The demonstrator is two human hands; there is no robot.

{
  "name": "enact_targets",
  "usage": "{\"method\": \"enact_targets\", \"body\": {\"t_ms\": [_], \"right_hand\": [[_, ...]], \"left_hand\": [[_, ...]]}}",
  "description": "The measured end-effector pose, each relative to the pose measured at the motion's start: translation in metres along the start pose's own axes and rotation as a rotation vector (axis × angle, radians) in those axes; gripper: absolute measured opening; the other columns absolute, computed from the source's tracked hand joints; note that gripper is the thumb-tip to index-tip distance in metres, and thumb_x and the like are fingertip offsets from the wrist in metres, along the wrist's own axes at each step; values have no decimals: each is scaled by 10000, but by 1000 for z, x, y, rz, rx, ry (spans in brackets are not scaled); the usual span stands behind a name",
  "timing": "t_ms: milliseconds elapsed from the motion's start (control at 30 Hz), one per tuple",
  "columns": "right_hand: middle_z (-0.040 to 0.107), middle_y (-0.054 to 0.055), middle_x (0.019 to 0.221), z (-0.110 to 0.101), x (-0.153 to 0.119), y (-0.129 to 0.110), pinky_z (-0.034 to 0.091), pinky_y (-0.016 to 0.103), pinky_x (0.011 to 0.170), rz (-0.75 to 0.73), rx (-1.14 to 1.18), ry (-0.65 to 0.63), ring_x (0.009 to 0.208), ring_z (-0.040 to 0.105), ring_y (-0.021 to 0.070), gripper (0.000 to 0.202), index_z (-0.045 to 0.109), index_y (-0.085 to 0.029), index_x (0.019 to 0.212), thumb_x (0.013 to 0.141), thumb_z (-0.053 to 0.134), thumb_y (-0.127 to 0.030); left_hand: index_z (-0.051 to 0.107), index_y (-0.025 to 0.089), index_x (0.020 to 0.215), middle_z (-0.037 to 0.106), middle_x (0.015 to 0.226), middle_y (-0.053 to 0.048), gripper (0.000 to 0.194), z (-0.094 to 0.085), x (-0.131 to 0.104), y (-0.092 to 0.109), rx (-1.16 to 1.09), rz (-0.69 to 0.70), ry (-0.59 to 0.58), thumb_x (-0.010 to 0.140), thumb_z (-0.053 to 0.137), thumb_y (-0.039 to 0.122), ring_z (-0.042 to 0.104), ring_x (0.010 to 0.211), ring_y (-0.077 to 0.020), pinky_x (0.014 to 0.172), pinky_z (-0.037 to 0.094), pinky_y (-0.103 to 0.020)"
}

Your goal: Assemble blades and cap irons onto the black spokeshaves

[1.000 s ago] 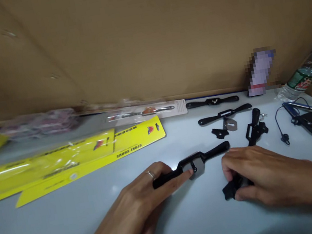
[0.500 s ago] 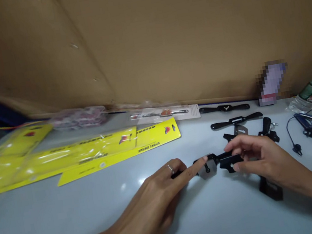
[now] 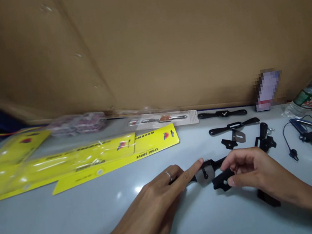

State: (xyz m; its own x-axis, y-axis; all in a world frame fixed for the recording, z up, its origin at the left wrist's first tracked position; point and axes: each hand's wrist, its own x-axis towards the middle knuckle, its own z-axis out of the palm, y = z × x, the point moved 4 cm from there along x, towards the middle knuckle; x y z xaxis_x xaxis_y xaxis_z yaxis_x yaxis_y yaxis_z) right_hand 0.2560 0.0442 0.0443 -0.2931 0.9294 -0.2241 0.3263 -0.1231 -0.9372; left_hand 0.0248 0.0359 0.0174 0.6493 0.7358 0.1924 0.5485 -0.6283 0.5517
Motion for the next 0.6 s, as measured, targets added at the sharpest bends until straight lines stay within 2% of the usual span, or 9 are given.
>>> {"method": "enact_targets", "body": {"t_ms": [167,333,433,600], "right_hand": [[607,-22,715,-2,0,-3,438,257,611,-9,-3,25,650,518,126,166,692,-201,842,714,770,-272],[602,-23,709,3,-2,-3,431,260,614,-49,-18,-1,652,518,132,114,632,-203,808,732,707,-243],[626,2,767,4,-4,-5,461,278,647,-127,-132,17,713,564,157,88,653,-204,850,768,679,-225],[627,11,830,1,-12,-4,446,250,525,-201,-308,105,661,602,157,95,585,-228,970,877,574,-211]], "left_hand": [[180,391,1627,629,1094,-47,718,2,-2,-2,-6,1,48,1015,312,39,637,867,-168,800,571,-286],[156,365,1631,643,1002,-39,703,2,-1,-2,21,24,112,1017,309,59,633,795,-178,710,556,-270],[143,355,1633,653,1027,-47,711,2,1,-1,24,32,116,1013,325,58,641,809,-185,727,559,-282],[128,370,1631,658,1057,-55,711,3,1,-2,8,27,108,1018,322,66,647,836,-197,749,561,-306]]}}
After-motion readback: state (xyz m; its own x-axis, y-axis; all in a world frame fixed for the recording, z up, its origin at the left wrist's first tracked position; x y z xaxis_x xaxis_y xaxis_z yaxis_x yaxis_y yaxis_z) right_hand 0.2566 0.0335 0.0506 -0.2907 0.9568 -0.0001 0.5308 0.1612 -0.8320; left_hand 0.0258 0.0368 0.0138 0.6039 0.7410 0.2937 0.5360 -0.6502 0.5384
